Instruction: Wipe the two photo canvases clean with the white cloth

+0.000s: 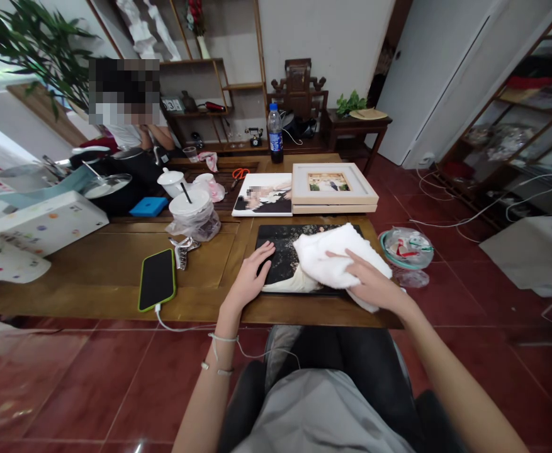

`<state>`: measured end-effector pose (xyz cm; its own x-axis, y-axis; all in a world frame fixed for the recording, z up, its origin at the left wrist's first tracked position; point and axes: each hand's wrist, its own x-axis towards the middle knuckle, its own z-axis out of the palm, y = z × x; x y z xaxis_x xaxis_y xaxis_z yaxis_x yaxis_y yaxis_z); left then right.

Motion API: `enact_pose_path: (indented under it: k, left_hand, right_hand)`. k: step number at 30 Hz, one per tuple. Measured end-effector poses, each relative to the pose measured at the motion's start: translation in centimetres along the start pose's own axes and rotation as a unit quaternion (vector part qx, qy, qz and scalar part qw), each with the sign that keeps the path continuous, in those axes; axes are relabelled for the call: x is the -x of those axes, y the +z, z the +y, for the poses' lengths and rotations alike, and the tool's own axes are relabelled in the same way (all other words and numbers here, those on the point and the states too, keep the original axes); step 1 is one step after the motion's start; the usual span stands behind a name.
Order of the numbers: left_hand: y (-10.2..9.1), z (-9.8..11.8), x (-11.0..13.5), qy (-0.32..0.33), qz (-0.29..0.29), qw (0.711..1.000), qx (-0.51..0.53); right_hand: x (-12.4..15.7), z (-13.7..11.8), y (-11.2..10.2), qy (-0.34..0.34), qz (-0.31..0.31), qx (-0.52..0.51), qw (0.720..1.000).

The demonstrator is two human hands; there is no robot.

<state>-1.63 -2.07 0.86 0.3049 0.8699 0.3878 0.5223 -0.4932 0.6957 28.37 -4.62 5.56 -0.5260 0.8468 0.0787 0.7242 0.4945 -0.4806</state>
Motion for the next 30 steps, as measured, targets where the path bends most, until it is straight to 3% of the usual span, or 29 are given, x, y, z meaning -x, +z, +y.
enact_pose_path:
  k: [5, 9, 12, 16, 22, 26, 30]
  left_hand:
    - [-0.1, 0.0, -0.1, 0.001, 0.004, 1.0, 0.003]
    - [0.0, 0.1, -0.1, 0.003, 0.005, 1.0, 0.001]
    - [0.1, 0.1, 0.0, 0.001, 0.008, 1.0, -0.003]
    - [0.2, 0.0, 0.0, -0.002, 0.008, 1.0, -0.006]
    - [0.2, 0.1, 0.0, -0.011, 0.002, 1.0, -0.009]
    - [0.0, 0.4, 0.0, -0.014, 0.001, 1.0, -0.009]
    - [0.0, 0.4, 0.0, -0.011, 0.001, 1.0, -0.003]
  right_hand:
    - [-6.1, 2.3, 0.1, 0.003, 0.062, 0.029, 0.998]
    - [-7.8, 3.0, 0.2, -0.017, 0.068, 0.051, 0.996]
    - [-6.8, 2.3, 0.9, -0.047, 0.086, 0.066, 0.993]
    - [-3.2, -0.2, 1.7, -0.086, 0.086, 0.058, 0.991]
    - [2.7, -4.3, 1.2, -0.128, -0.008, 0.019, 0.992]
    - [3.6, -3.9, 0.3, -0.129, -0.038, -0.023, 0.991]
    - [1.8, -1.6, 0.1, -0.086, -0.044, -0.044, 0.994]
